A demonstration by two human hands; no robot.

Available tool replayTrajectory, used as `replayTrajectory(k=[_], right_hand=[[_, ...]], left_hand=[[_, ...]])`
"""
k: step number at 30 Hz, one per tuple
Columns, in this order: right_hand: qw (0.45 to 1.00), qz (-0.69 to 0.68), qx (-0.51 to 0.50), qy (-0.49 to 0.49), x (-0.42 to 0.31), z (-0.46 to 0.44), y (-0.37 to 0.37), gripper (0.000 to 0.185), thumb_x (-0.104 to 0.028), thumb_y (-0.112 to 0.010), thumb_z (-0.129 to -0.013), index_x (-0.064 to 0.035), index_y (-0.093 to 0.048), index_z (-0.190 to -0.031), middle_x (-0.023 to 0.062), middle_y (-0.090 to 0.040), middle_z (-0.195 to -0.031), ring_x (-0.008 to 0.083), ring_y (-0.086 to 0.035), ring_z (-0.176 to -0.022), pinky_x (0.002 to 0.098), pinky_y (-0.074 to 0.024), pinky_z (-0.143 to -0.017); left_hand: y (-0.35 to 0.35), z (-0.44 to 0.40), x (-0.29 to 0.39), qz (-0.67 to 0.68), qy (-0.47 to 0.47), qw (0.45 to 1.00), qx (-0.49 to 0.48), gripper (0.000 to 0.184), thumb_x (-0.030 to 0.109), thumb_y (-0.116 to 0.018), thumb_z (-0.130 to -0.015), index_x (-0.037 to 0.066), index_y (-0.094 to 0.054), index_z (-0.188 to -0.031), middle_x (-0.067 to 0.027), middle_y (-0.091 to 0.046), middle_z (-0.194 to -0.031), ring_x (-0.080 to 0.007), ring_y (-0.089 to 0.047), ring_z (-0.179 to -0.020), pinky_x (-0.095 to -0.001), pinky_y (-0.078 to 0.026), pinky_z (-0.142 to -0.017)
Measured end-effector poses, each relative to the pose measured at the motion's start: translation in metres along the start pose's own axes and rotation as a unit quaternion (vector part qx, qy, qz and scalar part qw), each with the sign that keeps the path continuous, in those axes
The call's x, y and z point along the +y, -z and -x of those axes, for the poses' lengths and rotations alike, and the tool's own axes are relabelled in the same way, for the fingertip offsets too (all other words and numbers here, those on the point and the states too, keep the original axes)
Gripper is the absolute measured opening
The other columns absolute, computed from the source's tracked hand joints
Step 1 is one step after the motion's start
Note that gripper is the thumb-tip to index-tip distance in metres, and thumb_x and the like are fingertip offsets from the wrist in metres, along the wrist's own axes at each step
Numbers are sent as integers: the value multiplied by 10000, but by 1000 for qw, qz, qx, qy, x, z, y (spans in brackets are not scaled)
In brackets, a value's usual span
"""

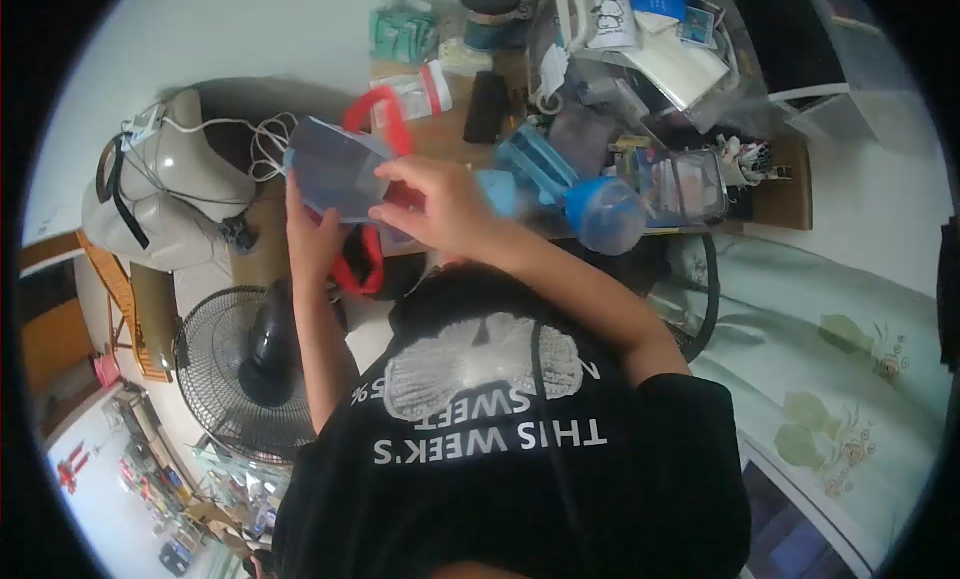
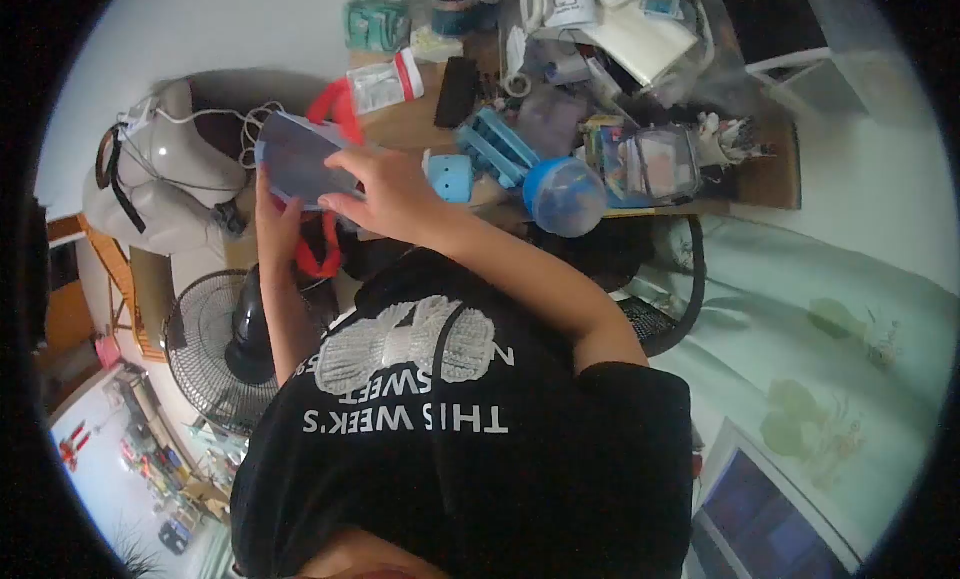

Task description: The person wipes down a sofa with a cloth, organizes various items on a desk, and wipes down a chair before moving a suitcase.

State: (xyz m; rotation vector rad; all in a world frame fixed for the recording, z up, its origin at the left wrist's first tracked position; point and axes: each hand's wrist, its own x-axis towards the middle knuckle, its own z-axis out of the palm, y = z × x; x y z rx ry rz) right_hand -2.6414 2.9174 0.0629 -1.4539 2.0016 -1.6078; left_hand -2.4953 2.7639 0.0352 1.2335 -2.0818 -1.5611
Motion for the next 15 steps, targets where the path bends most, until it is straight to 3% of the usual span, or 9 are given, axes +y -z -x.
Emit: replayTrajectory(k=[2, 5, 7, 8, 10, 11, 13, 15], right_hand=[[999, 37, 29, -1, -12, 2, 40, 352, -230, -751, -741, -38, -631, -1010, 134, -667, -891, 293, -657, -752, 376, -511, -655], [980, 59, 147, -123, -17, 27, 121, 354, -170, -768, -726, -20, -638, -1019, 134, -679, -924, 270, -672, -793, 348, -529, -743], [960, 134, 157, -191, -19, 57, 170, 526, -140, -800, -673, -33, -594, -1146, 148, -645, -1076, 288, -625, -997, 375, -486, -887], [959, 134, 157, -192, -21, 70, 182, 526, -140, -800, -673, -33, -594, -1146, 148, -645, -1076, 288, -625, -997, 375, -486, -887], [930, 299, 59, -204, -24, 96, 192, 814, -171, -837, -608, -84, -457, -1322, 180, -489, -1317, 338, -466, -1218, 413, -402, -995], [930, 299, 59, -206, -20, 106, 186, 814, -171, -837, -608, -84, -457, -1322, 180, -489, -1317, 338, -466, -1218, 413, -402, -995], [917, 323, 6, -233, -5, 128, 172, 1033, -197, -859, -551, -151, -304, -1422, 182, -310, -1444, 371, -323, -1314, 443, -343, -1044], [921, 303, 39, -241, 11, 136, 157, 1033, -207, -862, -545, -164, -308, -1415, 181, -322, -1422, 381, -342, -1293, 449, -356, -1029]], left_hand=[[1, -11, -17, -8, -123, 991, 58, 727, 17, -531, -775, -18, -245, -1442, -186, -479, -1333, -241, -522, -1161, -309, -408, -972], [-1, -14, -15, -28, -127, 991, 43, 728, 8, -525, -773, -20, -242, -1443, -192, -485, -1326, -235, -523, -1162, -305, -399, -981], [-3, -13, -4, -26, -132, 991, 22, 730, 0, -519, -772, -10, -242, -1447, -192, -476, -1336, -228, -515, -1172, -303, -395, -983], [-6, -12, 3, -22, -136, 990, 2, 732, -8, -512, -771, 0, -242, -1451, -192, -467, -1346, -221, -507, -1181, -301, -391, -984], [-13, -14, 16, -31, -173, 984, -12, 738, -19, -506, -767, 13, -242, -1455, -184, -460, -1354, -217, -500, -1193, -297, -388, -986], [-16, -18, 19, -41, -211, 976, -25, 745, -29, -499, -763, 25, -241, -1460, -176, -453, -1363, -214, -493, -1204, -293, -384, -988], [-22, -30, 19, -50, -229, 972, -30, 737, -40, -494, -759, 33, -262, -1455, -169, -446, -1375, -213, -488, -1212, -289, -383, -988], [-24, -43, 21, -60, -252, 965, -36, 730, -50, -489, -755, 40, -282, -1450, -162, -439, -1387, -213, -484, -1220, -285, -382, -987]])
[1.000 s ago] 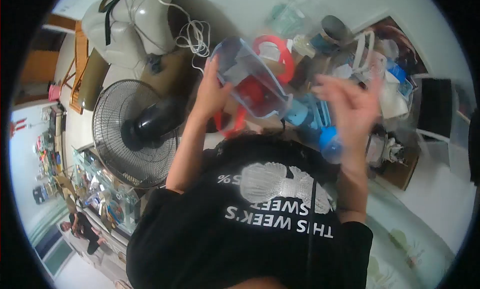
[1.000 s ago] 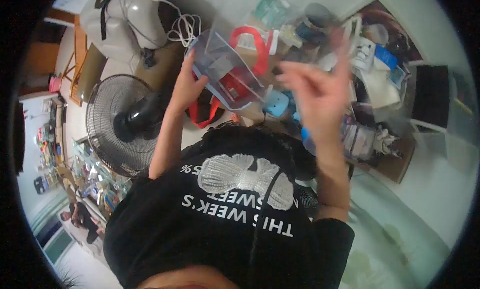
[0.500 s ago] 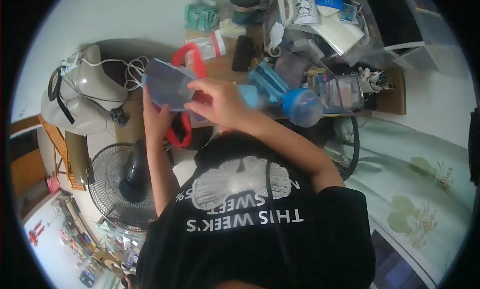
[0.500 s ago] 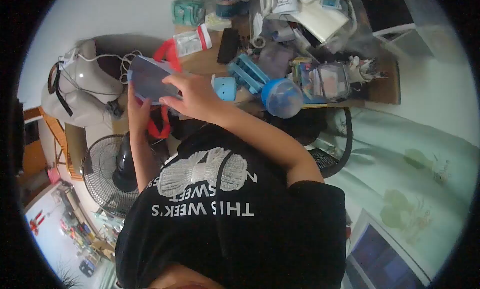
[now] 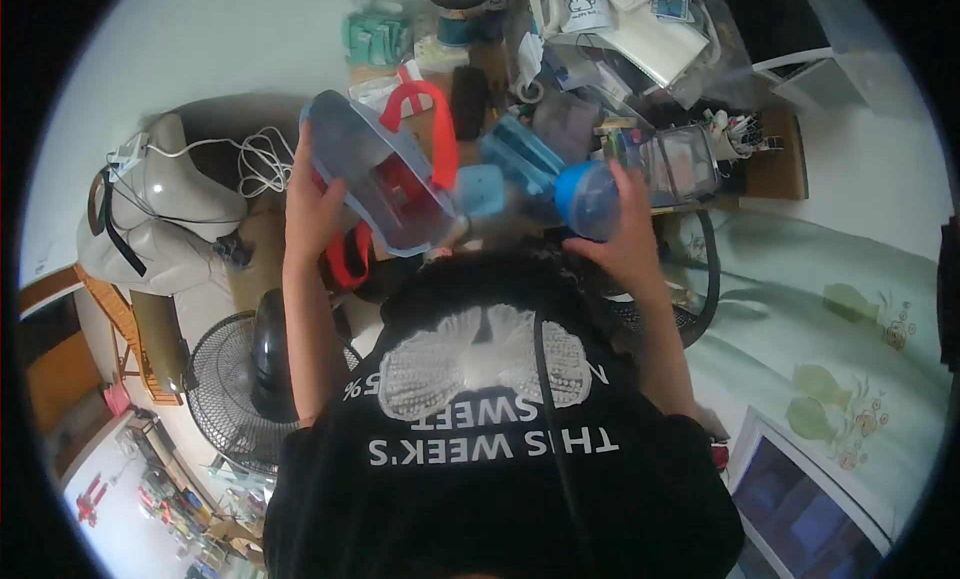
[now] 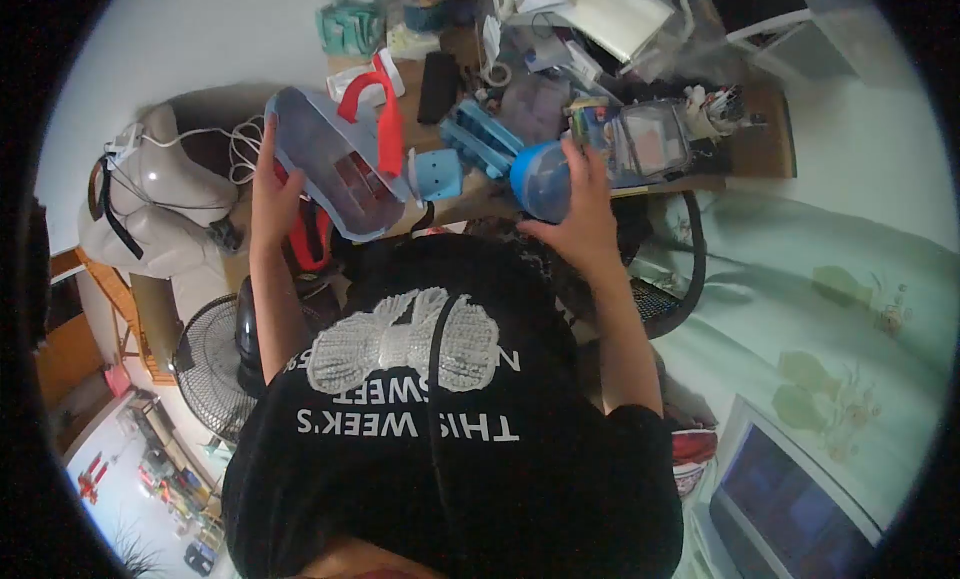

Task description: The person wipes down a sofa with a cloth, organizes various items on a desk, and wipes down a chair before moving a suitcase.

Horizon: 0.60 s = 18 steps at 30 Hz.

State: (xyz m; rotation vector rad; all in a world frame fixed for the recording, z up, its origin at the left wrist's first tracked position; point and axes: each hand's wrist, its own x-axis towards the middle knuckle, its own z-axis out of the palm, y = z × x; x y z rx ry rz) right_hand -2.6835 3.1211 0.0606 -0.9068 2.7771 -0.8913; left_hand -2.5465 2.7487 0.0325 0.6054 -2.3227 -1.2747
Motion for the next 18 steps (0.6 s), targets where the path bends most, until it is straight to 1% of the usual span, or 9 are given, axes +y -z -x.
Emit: replayTrajectory(k=[3, 5, 6, 8, 12, 13, 15, 17, 18], right_hand=[[998, -31, 42, -25, 3, -2, -15, 1022, -224, -868, -534, -174, -324, -1398, 173, -360, -1365, 389, -377, -1250, 458, -377, -1002], [996, -33, 69, -37, 1, -3, -15, 1012, -231, -870, -530, -170, -337, -1387, 166, -386, -1329, 388, -395, -1228, 461, -384, -990], [997, -25, 62, -45, -2, -3, -14, 1012, -238, -872, -528, -162, -336, -1383, 165, -392, -1314, 387, -404, -1213, 463, -388, -981], [997, -14, 61, -54, -3, -4, -13, 1012, -246, -874, -527, -155, -336, -1379, 163, -399, -1299, 386, -413, -1197, 464, -392, -972], [997, -26, 57, -39, 0, -5, -8, 1048, -272, -876, -532, -130, -306, -1399, 161, -396, -1310, 382, -414, -1203, 454, -390, -976], [998, -20, 53, -33, 0, -4, -7, 1067, -281, -878, -531, -121, -292, -1408, 162, -389, -1320, 380, -413, -1207, 451, -390, -976], [997, -46, 52, -31, -1, 1, -1, 1045, -292, -874, -544, -112, -308, -1404, 165, -404, -1317, 379, -419, -1205, 453, -382, -983], [996, -70, 50, -18, -5, 1, 12, 1025, -303, -870, -557, -103, -324, -1401, 168, -418, -1314, 379, -425, -1202, 455, -374, -990], [996, -34, 81, -7, -9, 3, 22, 893, -290, -851, -606, -82, -398, -1347, 161, -471, -1266, 346, -474, -1151, 431, -408, -950]], left_hand=[[9, -13, -8, 7, -33, 999, -10, 663, -36, -520, -768, 28, -357, -1408, -169, -452, -1379, -237, -479, -1230, -298, -380, -994], [16, -17, -12, 50, 36, 998, -8, 560, 15, -577, -794, 20, -449, -1339, -180, -462, -1365, -257, -480, -1231, -325, -381, -1005], [18, -17, -18, 53, 28, 998, -14, 560, 15, -577, -794, 20, -449, -1339, -180, -462, -1365, -257, -480, -1231, -325, -381, -1005], [19, -12, -27, -96, -30, 995, 25, 506, 93, -638, -812, 31, -499, -1294, -190, -483, -1335, -275, -487, -1224, -341, -397, -1002], [14, 6, 9, -46, 79, 995, -28, 496, 172, -696, -802, 103, -538, -1267, -209, -386, -1402, -326, -429, -1268, -385, -392, -1005], [13, 10, 11, -45, 75, 996, -29, 496, 172, -696, -802, 103, -538, -1267, -209, -386, -1402, -326, -429, -1268, -385, -392, -1005], [12, 19, 13, -148, 6, 989, 0, 496, 201, -701, -800, 130, -540, -1264, -207, -337, -1430, -352, -384, -1288, -419, -352, -1030], [16, 23, 5, -164, -12, 986, 7, 497, 215, -700, -803, 136, -537, -1266, -207, -335, -1431, -357, -353, -1303, -433, -325, -1044], [18, 25, 5, -183, -25, 983, 9, 499, 229, -699, -805, 143, -534, -1269, -207, -332, -1432, -363, -322, -1318, -447, -299, -1059]])
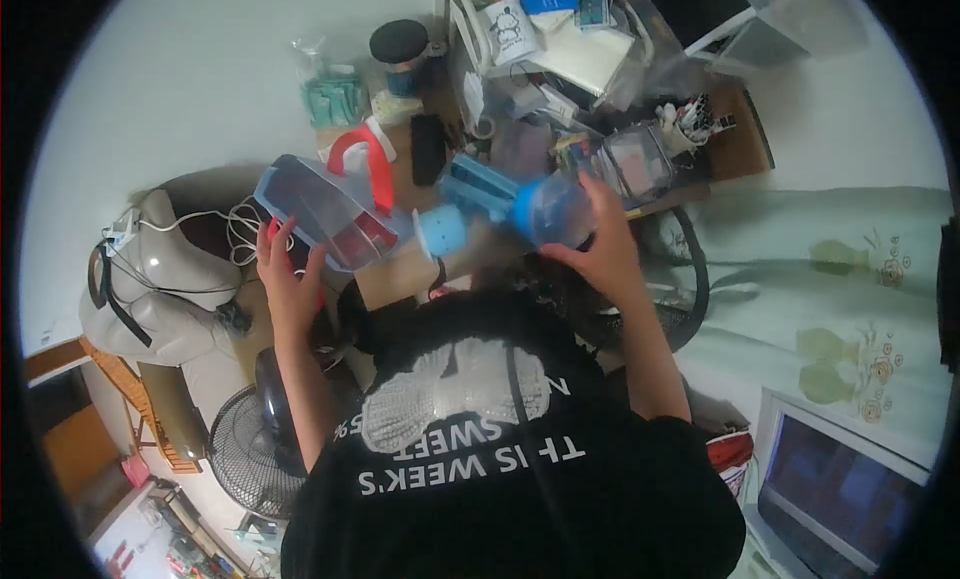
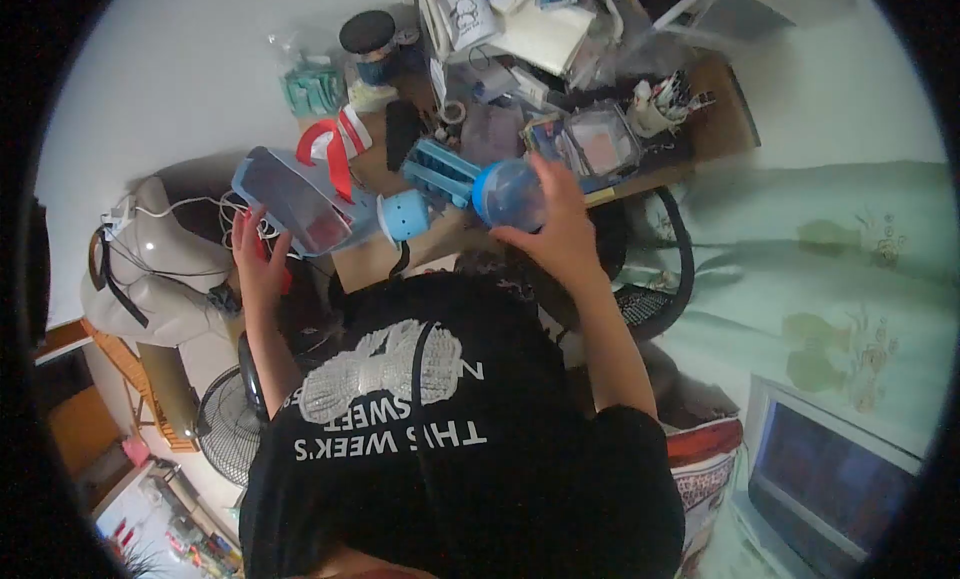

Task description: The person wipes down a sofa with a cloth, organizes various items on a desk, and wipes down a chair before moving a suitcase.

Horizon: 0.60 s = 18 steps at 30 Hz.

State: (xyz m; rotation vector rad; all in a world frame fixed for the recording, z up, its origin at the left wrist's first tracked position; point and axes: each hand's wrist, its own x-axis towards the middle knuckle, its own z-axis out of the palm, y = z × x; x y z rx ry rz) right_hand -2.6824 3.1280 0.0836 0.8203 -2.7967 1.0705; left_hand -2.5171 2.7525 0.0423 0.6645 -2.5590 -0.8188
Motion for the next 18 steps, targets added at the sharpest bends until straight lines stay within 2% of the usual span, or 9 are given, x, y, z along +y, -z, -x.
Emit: replayTrajectory(k=[1, 2, 4, 7, 11, 13, 16, 17, 18], right_hand=[[999, 34, 31, 14, -2, -3, 9, 765, -278, -833, -655, -60, -473, -1294, 153, -524, -1219, 313, -523, -1100, 407, -443, -911], [999, 32, 34, 21, 0, -9, 18, 765, -278, -833, -655, -60, -473, -1294, 153, -524, -1219, 313, -523, -1100, 407, -443, -911], [979, -98, 123, -132, 11, -20, 37, 472, -234, -775, -754, -28, -591, -1137, 117, -622, -1047, 217, -593, -946, 324, -493, -789], [974, -91, 187, -88, 39, -51, 56, 333, -187, -731, -802, -14, -621, -1065, 81, -652, -929, 149, -604, -853, 261, -497, -702], [971, -92, 208, -77, 52, -114, 64, 372, -215, -735, -796, -13, -614, -1084, 90, -664, -899, 174, -623, -828, 293, -497, -728], [966, -15, 257, -20, 57, -146, 63, 373, -207, -727, -796, -16, -615, -1096, 95, -662, -954, 154, -617, -816, 283, -488, -749], [973, -5, 229, 31, 56, -194, 57, 397, -198, -742, -773, -13, -610, -1098, 100, -665, -951, 159, -617, -820, 293, -490, -739], [978, -2, 206, 23, 48, -208, 55, 403, -281, -719, -756, -76, -619, -1088, 131, -673, -966, 279, -647, -892, 380, -499, -774], [978, -4, 205, 27, 41, -221, 52, 403, -281, -719, -756, -76, -619, -1088, 131, -673, -966, 279, -647, -892, 380, -499, -774]], left_hand=[[4, 4, 3, -1, 0, 1000, 7, 499, 229, -699, -805, 143, -534, -1269, -207, -332, -1432, -363, -322, -1318, -447, -299, -1059], [9, 7, 11, -18, 24, 999, 17, 504, 233, -700, -803, 149, -534, -1271, -202, -330, -1435, -361, -293, -1333, -456, -274, -1072], [14, 11, 16, -35, 47, 998, 32, 509, 237, -701, -800, 155, -533, -1274, -197, -328, -1437, -359, -264, -1348, -465, -248, -1085], [17, 13, 17, -46, 42, 995, 74, 504, 226, -699, -799, 165, -536, -1272, -181, -334, -1439, -357, -227, -1363, -480, -223, -1095], [21, 14, 29, -44, 25, 993, 107, 481, 203, -692, -800, 172, -545, -1257, -166, -344, -1438, -357, -247, -1357, -479, -227, -1097], [21, 15, 36, -50, 11, 991, 122, 470, 193, -691, -801, 169, -550, -1249, -163, -346, -1437, -358, -253, -1356, -477, -233, -1095], [21, 21, 46, -13, 11, 991, 131, 453, 169, -693, -797, 150, -562, -1230, -161, -361, -1430, -358, -278, -1346, -468, -248, -1089], [20, 24, 49, -17, 8, 991, 129, 443, 159, -694, -794, 139, -567, -1218, -160, -371, -1424, -356, -294, -1339, -463, -257, -1084], [20, 27, 51, -20, 4, 992, 126, 433, 148, -696, -792, 127, -571, -1206, -159, -381, -1418, -355, -309, -1331, -458, -267, -1079]])
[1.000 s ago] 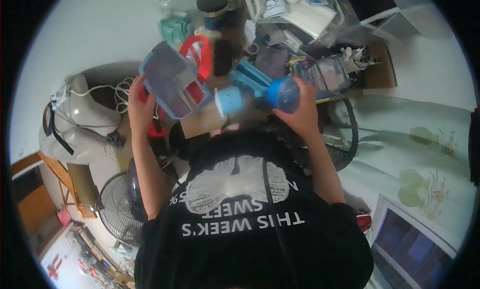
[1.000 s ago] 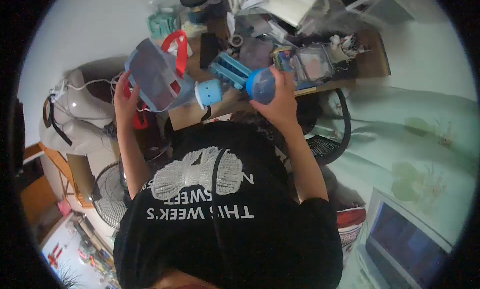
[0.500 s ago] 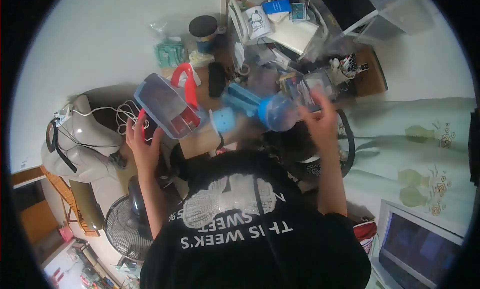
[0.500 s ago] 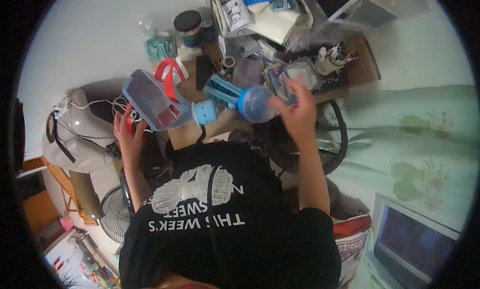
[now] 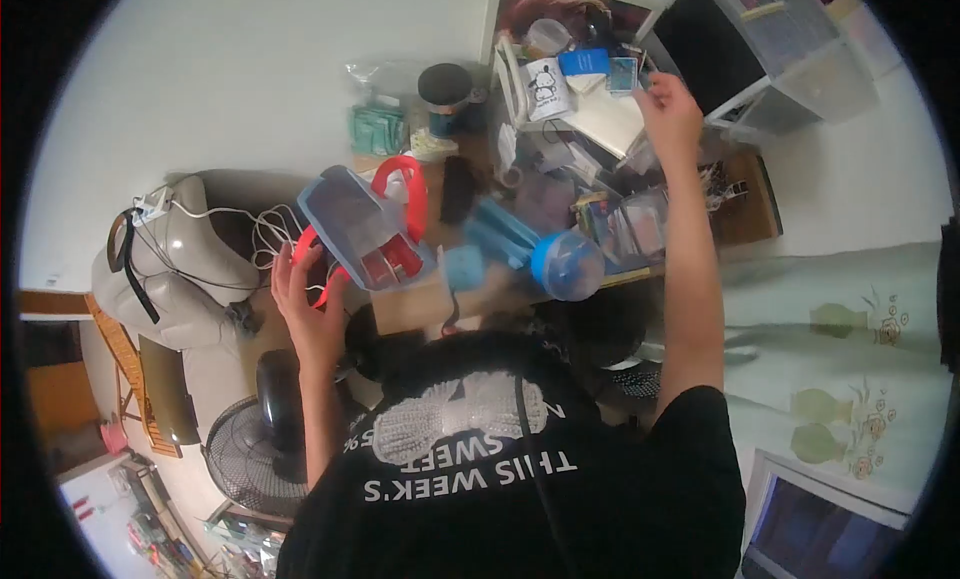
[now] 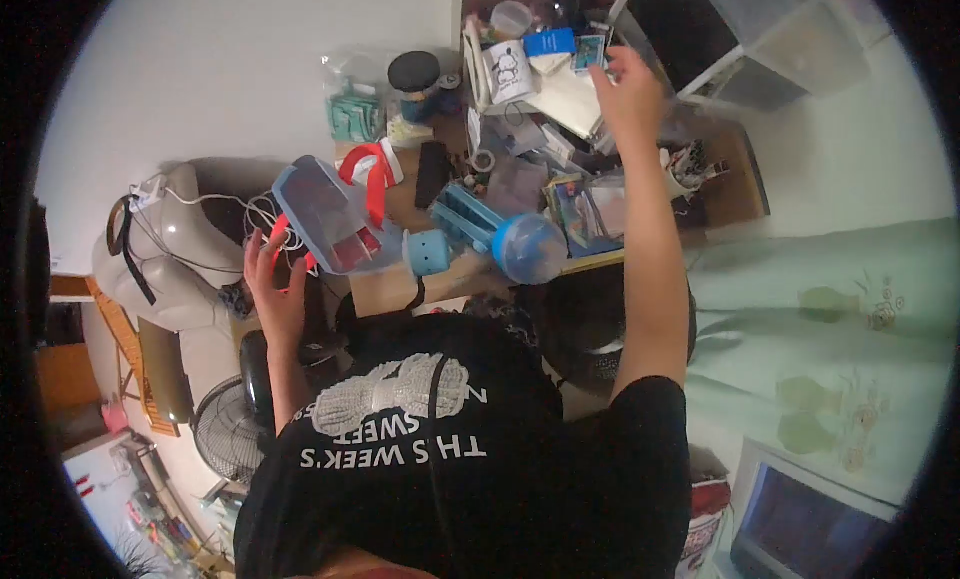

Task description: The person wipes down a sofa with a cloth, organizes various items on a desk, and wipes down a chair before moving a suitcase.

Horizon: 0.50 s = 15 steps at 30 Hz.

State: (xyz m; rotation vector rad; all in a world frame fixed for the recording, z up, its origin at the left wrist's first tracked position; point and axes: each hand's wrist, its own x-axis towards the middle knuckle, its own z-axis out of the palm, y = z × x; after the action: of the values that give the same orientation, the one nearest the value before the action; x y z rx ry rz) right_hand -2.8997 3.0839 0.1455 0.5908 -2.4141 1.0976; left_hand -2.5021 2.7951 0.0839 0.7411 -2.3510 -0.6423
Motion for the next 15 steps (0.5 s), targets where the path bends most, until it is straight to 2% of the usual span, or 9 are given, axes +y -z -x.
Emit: replayTrajectory(k=[2, 3, 4, 6, 10, 12, 13, 15], right_hand=[[983, 174, -56, -18, -8, -23, -17, 413, -340, -692, -761, -88, -613, -1078, 138, -668, -1012, 311, -642, -930, 420, -497, -792], [970, 242, -34, -11, 2, -35, -29, 421, -368, -679, -756, -115, -609, -1085, 154, -656, -1048, 345, -624, -975, 464, -491, -807], [970, 239, -35, -7, 11, -47, -40, 421, -368, -679, -756, -115, -609, -1085, 154, -656, -1048, 345, -624, -975, 464, -491, -807], [941, 312, -87, -98, 21, -64, -53, 435, -323, -700, -736, -128, -602, -1112, 165, -646, -1070, 354, -614, -999, 477, -490, -813], [953, 290, -78, -37, 45, -77, -69, 472, -327, -730, -728, -137, -598, -1139, 141, -664, -1048, 340, -616, -1016, 439, -479, -845], [978, 191, -35, -82, 50, -83, -69, 517, -265, -756, -696, -106, -596, -1162, 150, -672, -1020, 330, -635, -973, 425, -493, -818], [978, 191, -39, -80, 54, -87, -66, 517, -265, -756, -696, -106, -596, -1162, 150, -672, -1020, 330, -635, -973, 425, -493, -818], [987, 125, 63, -83, 59, -102, -51, 473, -182, -747, -703, -40, -611, -1133, 143, -686, -957, 264, -660, -889, 375, -508, -763]], left_hand=[[0, 5, 4, 6, 5, 1000, 9, 406, 141, -697, -790, 112, -582, -1179, -163, -396, -1407, -352, -332, -1318, -457, -273, -1072], [-1, 9, 5, 9, 12, 1000, 1, 389, 140, -696, -791, 109, -589, -1163, -163, -400, -1405, -351, -334, -1318, -456, -274, -1070], [-1, 12, 6, 13, 19, 1000, -6, 372, 139, -695, -791, 106, -596, -1148, -163, -403, -1402, -349, -336, -1317, -454, -276, -1069], [2, 17, 8, 30, 30, 999, -2, 360, 136, -695, -789, 107, -603, -1136, -161, -408, -1400, -347, -332, -1321, -451, -273, -1071], [5, 26, 5, 18, 61, 998, 2, 366, 121, -696, -780, 104, -603, -1133, -157, -418, -1395, -346, -338, -1319, -448, -271, -1076], [6, 29, 1, 15, 75, 997, 8, 369, 115, -696, -776, 102, -602, -1133, -158, -424, -1390, -347, -344, -1316, -447, -269, -1078], [5, 30, -1, 15, 81, 997, 14, 368, 110, -694, -775, 99, -602, -1132, -158, -429, -1386, -347, -350, -1312, -447, -270, -1078], [4, 29, -3, 15, 89, 996, 23, 367, 104, -692, -774, 96, -602, -1130, -159, -434, -1382, -348, -356, -1309, -447, -271, -1078]])
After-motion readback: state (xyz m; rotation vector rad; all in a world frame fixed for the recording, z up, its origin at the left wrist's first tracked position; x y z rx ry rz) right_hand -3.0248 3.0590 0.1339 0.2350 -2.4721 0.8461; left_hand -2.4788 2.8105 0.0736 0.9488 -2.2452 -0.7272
